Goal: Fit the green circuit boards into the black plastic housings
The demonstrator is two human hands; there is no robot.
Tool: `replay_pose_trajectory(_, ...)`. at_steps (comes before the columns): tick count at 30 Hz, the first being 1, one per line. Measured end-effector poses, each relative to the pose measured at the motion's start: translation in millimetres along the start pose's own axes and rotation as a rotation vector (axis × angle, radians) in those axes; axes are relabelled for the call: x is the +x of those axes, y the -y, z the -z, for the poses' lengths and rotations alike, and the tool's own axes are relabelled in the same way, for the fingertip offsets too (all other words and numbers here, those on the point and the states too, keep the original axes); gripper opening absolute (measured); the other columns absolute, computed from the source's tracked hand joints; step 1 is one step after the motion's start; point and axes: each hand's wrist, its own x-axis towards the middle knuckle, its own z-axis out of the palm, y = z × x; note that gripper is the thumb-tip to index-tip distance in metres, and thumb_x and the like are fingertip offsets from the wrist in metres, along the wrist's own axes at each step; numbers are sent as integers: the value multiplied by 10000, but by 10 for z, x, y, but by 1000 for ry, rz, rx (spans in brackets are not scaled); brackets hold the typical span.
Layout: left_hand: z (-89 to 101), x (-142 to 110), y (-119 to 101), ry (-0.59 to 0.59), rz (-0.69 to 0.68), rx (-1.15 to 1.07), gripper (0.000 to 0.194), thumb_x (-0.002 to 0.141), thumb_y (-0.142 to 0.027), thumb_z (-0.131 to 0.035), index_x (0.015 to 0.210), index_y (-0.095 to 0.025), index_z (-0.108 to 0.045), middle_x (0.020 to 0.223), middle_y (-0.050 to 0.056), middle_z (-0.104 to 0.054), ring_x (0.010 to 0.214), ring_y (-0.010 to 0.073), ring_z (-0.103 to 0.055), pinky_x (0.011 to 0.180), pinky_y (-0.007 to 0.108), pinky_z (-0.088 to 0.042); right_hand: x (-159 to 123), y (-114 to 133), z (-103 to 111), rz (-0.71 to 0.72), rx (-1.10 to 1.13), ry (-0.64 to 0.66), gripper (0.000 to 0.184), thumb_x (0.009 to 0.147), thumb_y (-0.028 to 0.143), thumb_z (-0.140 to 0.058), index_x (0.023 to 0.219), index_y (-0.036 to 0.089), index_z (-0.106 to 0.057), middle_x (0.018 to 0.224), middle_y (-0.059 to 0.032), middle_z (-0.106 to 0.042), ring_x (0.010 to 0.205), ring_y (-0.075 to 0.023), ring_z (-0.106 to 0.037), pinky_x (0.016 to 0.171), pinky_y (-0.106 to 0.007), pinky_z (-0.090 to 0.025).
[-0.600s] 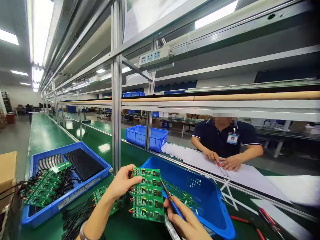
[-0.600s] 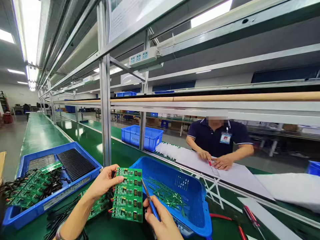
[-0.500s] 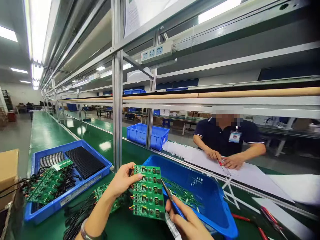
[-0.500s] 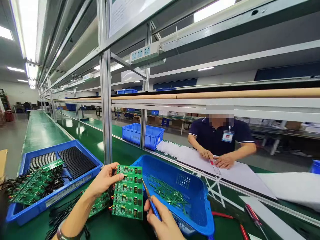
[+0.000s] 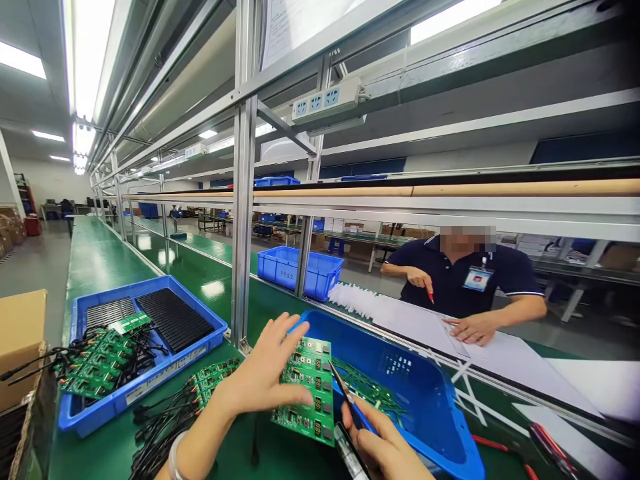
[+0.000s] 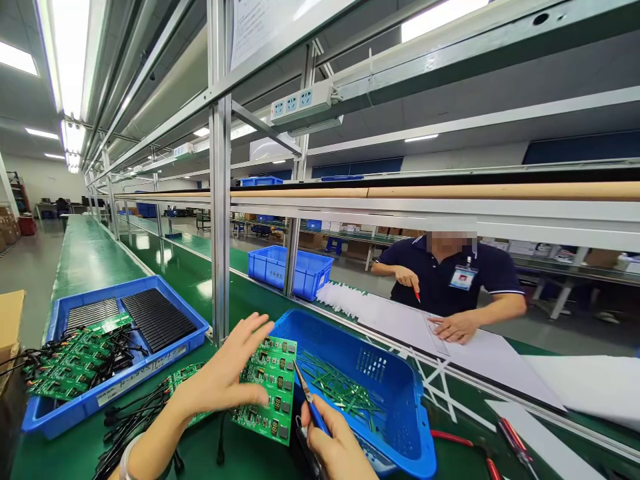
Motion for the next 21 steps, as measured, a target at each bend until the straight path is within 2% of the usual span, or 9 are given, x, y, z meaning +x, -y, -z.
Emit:
replay_pose_trajectory(2,-53,-14,-60,181,-141,187,1267,563,-699,-726,1521,-245,-31,1589,197,-72,1418,475,-113,1108,679,-62,0,16,-12,-10,43,19,191,592,280,-591,771,217,-560,594,59,-442,468,-82,-292,435,-213,-198)
replay_pose_trajectory(4,-145,-6,-75,216,-180,284,1404,471,-687,-776,1520,-210,26,1567,250,-92,1410,503,-94,1083,717,-20,-12,26,-4,-47,116,73,205,577,247,-591,777,213,-560,565,71,-420,457,-68,-251,423,-196,-164)
replay_pose_trajectory(8,-330,46,-50,83,-218,275,1380,450,-604,-791,1515,-171,-27,1444,246,-292,1378,458,-200,1108,679,-70,-14,-3,50,-128,459,274,235,533,150,-610,762,182,-566,574,82,-407,459,-34,-205,405,-147,-95)
replay_pose_trajectory(11,-405,80,-34,-23,-229,202,1389,445,-587,-788,1511,-184,6,1416,226,-272,1348,449,-233,1095,657,-170,48,-32,88,-196,787,446,251,508,112,-661,744,163,-592,546,89,-387,437,-24,-241,377,-123,-111)
replay_pose_trajectory(13,-428,93,-16,-77,-217,200,1413,449,-590,-793,1509,-193,53,1417,230,-246,1340,456,-232,1069,655,-222,109,-29,121,-190,945,404,274,529,95,-692,789,147,-622,549,79,-417,439,-32,-308,368,-119,-170)
replay_pose_trajectory(15,-434,100,11,-102,-203,253,1418,460,-577,-800,1508,-193,74,1421,241,-235,1340,467,-225,1054,672,-220,165,-14,166,-146,1051,232,273,548,83,-717,802,131,-629,619,36,-503,517,-58,-430,431,-133,-319)
replay_pose_trajectory(17,-429,101,44,-118,-186,332,1401,470,-546,-804,1511,-179,59,1430,255,-230,1349,474,-207,1057,686,-186,192,-5,209,-117,1063,89,276,546,110,-743,792,133,-623,704,-7,-562,625,-99,-508,550,-196,-429)
replay_pose_trajectory(19,-416,96,75,-139,-169,403,1359,487,-506,-795,1513,-162,27,1439,265,-225,1362,472,-186,1066,687,-154,180,-15,220,-88,890,56,299,565,183,-750,836,151,-628,736,-7,-572,649,-121,-507,575,-233,-428)
replay_pose_trajectory(21,-397,90,99,-159,-153,454,1300,513,-478,-771,1513,-150,-9,1441,266,-227,1368,464,-181,1075,679,-137,140,-32,183,-7,535,65,299,632,251,-706,915,185,-633,707,27,-544,598,-117,-451,527,-232,-359)
